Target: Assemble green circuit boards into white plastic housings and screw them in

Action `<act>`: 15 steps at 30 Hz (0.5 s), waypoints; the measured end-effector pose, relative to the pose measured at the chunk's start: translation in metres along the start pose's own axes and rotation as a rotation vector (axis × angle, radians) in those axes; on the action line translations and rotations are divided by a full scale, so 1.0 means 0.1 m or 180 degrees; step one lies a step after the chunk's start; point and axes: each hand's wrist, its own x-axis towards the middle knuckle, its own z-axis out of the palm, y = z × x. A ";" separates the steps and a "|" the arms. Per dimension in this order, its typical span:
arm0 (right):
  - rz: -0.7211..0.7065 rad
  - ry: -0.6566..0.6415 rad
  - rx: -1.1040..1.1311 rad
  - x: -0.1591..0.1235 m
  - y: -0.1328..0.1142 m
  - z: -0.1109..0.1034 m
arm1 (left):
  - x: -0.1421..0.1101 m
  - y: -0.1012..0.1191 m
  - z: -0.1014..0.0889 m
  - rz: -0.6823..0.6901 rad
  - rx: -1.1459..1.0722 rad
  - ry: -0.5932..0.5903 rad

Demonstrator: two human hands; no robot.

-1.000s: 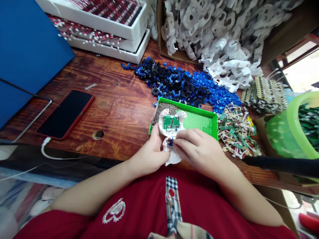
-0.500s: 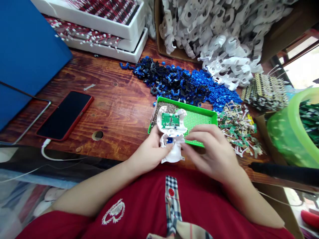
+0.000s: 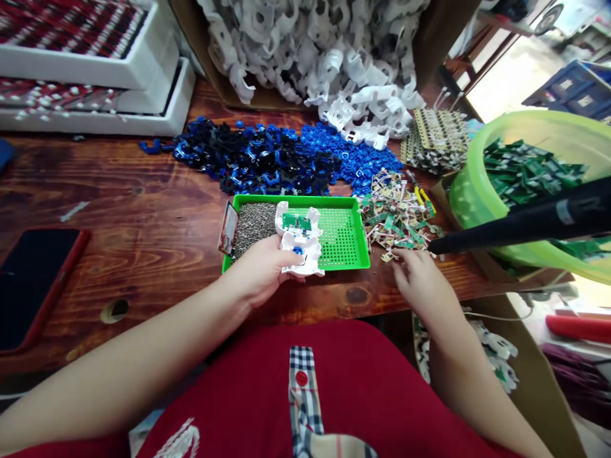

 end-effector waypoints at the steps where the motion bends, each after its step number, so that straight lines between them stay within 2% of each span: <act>1: 0.0028 -0.0033 -0.0023 0.00 0.01 0.03 | 0.03 0.03 0.04 -0.0109 0.0125 -0.0026; 4: 0.0033 -0.0126 0.0001 0.03 0.02 0.11 | 0.09 0.08 0.10 -0.0367 0.0403 -0.0132; 9: 0.0017 -0.0142 0.0224 0.07 0.02 0.17 | 0.08 0.11 0.11 -0.0443 0.0490 -0.0028; 15: -0.0327 -0.0070 0.0972 -0.07 0.04 0.04 | -0.09 0.14 0.06 -0.0493 0.0874 -0.0085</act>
